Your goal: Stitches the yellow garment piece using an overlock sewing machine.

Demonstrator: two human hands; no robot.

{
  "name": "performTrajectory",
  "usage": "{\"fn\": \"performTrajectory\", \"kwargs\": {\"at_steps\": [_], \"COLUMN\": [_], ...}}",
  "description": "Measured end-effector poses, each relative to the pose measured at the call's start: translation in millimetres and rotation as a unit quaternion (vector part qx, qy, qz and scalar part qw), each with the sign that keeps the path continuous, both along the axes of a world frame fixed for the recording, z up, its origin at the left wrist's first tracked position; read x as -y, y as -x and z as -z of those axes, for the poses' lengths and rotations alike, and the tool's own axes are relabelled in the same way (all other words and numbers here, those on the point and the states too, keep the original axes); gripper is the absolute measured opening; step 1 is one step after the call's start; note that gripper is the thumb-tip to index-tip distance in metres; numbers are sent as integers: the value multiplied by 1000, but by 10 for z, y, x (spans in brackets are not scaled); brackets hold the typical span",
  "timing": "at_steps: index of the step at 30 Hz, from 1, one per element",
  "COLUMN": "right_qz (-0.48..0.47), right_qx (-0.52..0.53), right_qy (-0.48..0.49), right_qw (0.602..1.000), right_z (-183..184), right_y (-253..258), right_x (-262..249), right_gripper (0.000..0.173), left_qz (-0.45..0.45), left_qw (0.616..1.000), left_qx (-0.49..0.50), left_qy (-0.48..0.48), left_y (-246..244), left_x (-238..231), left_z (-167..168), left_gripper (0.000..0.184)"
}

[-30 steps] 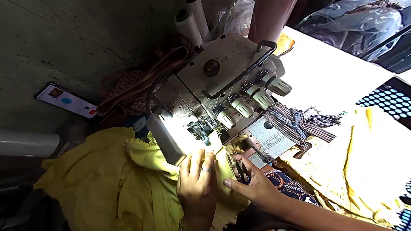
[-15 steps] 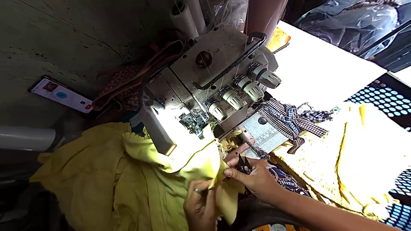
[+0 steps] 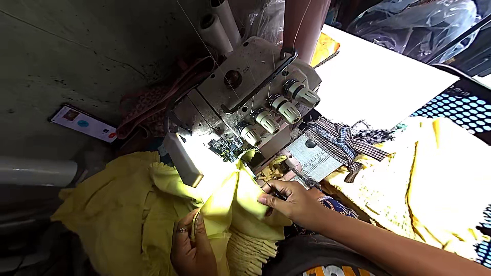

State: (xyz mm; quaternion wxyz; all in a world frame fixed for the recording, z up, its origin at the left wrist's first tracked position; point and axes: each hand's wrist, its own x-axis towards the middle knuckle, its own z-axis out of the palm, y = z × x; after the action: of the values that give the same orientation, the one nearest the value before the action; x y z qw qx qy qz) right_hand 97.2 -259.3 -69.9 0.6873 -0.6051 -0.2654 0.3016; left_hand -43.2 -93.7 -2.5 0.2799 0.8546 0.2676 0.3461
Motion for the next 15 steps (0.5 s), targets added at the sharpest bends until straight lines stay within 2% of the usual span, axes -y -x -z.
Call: {"fn": "performTrajectory", "kwargs": {"at_steps": [4, 7, 9, 12, 15], "right_qz": [11, 18, 30, 56, 65], "right_qx": [4, -3, -4, 12, 35], "right_qy": [5, -16, -33, -32, -29], "right_qw": [1000, 1000, 999, 998, 997], "right_z": [21, 11, 16, 6, 27], "right_y": [22, 82, 108, 100, 88], "right_x": [12, 16, 2, -57, -124], "right_gripper": [20, 20, 18, 13, 12], "left_qz": [30, 118, 175, 158, 138], "left_qw": [1000, 991, 980, 979, 976], "left_qx": [7, -66, -98, -120, -139], "left_qy": [0, -14, -16, -52, -98], "left_y": [59, 115, 56, -118, -279], "left_x": [95, 311, 524, 676, 641], "left_z": [-121, -282, -229, -31, 39], "left_gripper": [15, 17, 16, 12, 16]}}
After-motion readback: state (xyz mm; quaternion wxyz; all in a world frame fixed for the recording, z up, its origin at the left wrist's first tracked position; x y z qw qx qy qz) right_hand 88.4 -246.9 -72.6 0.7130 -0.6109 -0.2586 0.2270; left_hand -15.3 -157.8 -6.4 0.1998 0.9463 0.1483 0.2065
